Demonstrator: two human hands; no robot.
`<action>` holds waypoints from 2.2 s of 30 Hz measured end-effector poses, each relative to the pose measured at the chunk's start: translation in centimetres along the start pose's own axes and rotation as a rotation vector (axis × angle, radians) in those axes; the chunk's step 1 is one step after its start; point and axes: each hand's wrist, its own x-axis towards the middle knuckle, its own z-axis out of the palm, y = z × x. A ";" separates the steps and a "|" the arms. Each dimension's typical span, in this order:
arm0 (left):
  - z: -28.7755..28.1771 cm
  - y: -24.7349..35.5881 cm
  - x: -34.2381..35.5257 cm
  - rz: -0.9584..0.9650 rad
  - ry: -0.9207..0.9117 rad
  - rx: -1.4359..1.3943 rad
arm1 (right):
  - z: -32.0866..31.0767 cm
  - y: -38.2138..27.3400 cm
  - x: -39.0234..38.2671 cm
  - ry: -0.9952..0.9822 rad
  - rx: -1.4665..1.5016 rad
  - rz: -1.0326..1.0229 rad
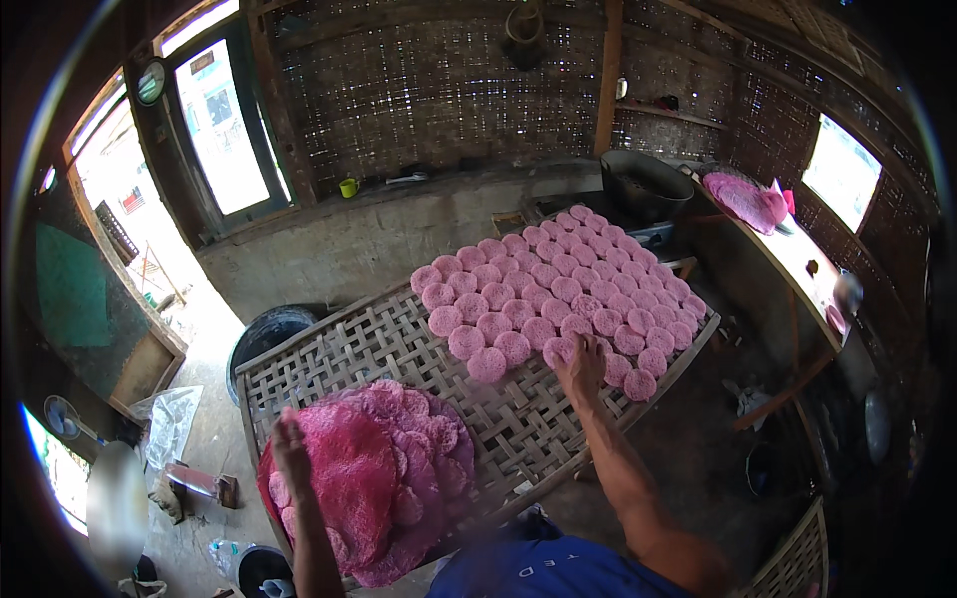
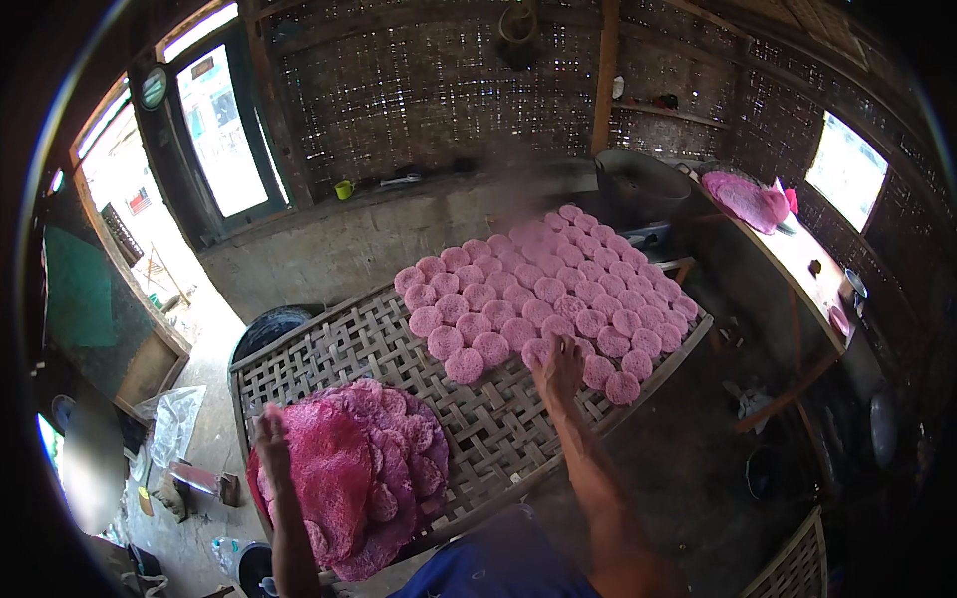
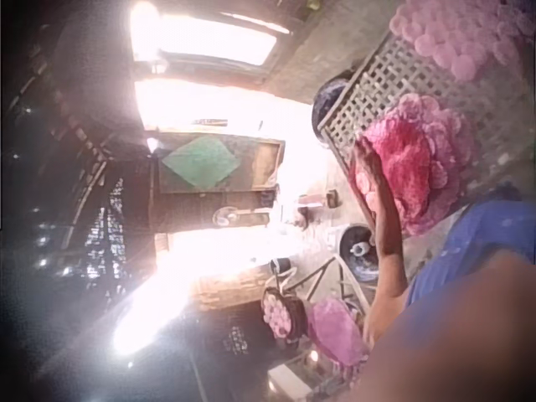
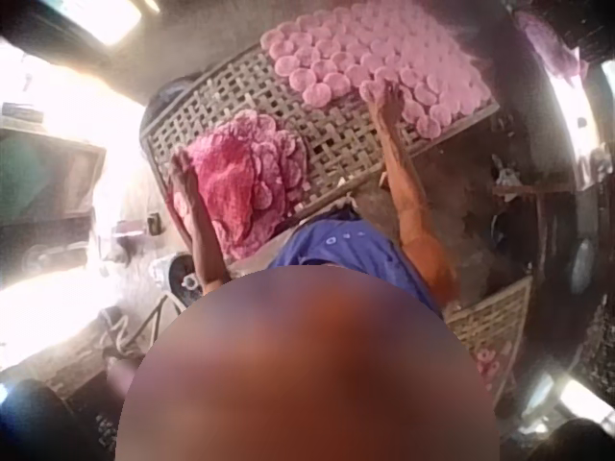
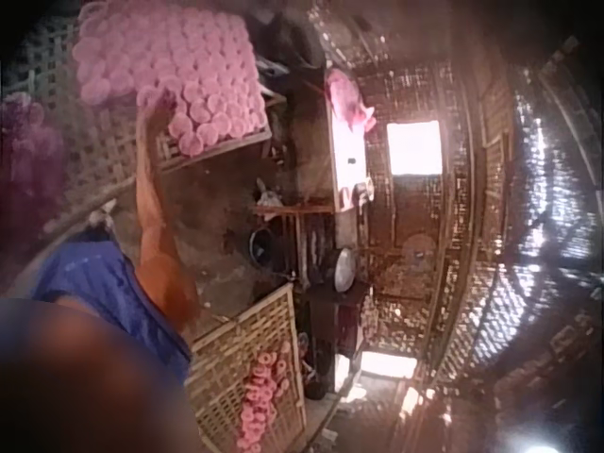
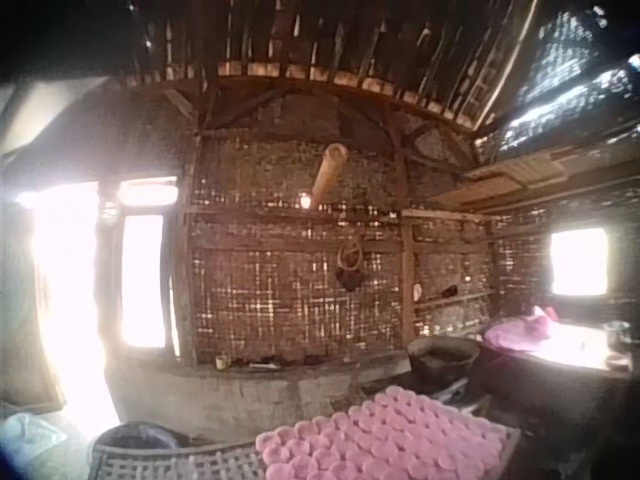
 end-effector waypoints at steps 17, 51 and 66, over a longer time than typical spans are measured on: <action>-5.4 -4.3 -6.6 0.106 -0.058 0.983 | 3.5 -0.8 -3.2 -0.444 0.504 0.028; -3.3 4.2 -12.6 -0.052 -0.094 -0.281 | -9.3 -26.5 -11.4 -1.215 1.428 0.227; -13.8 -6.9 -14.9 0.176 -0.007 0.660 | 1.3 -7.4 -3.8 -0.433 0.336 0.037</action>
